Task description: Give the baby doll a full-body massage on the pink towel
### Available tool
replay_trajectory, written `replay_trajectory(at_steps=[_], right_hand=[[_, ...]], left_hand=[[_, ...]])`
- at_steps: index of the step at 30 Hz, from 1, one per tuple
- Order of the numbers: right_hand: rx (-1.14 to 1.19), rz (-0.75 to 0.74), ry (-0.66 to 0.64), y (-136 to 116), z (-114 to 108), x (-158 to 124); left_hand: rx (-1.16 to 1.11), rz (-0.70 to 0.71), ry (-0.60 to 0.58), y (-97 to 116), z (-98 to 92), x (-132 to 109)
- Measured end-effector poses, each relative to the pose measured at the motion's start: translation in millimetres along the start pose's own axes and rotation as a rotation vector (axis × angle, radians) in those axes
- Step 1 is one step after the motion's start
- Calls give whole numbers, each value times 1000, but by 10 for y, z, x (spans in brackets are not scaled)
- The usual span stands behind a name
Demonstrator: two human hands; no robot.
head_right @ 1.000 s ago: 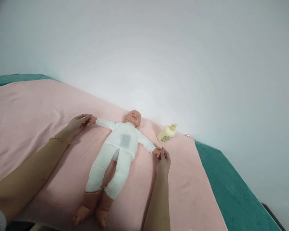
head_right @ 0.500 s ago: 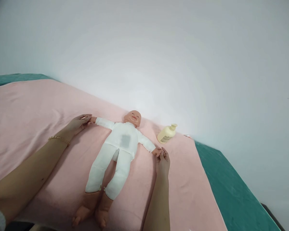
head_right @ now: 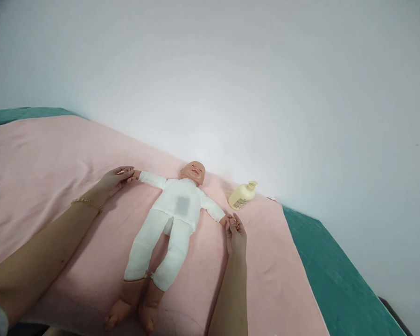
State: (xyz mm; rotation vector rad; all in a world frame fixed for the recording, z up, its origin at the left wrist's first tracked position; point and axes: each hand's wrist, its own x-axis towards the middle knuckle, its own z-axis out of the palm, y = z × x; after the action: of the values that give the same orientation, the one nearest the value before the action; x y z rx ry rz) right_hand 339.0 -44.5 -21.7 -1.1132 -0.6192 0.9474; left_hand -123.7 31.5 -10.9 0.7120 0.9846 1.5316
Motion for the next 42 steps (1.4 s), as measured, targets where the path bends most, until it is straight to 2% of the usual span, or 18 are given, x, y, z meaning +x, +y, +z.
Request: replay_trajectory(at_steps=[16, 28, 35, 42], right_hand=[[-64, -35, 76, -28, 68, -67], [-53, -61, 80, 28, 65, -40], [-56, -36, 21, 27, 25, -18], [-9, 3, -39, -13, 10, -22]], left_hand=[[27, 24, 24, -2, 37, 12], [-13, -27, 120, 35, 104, 14], [-17, -34, 74, 25, 57, 17], [-89, -60, -36, 13, -11, 2]])
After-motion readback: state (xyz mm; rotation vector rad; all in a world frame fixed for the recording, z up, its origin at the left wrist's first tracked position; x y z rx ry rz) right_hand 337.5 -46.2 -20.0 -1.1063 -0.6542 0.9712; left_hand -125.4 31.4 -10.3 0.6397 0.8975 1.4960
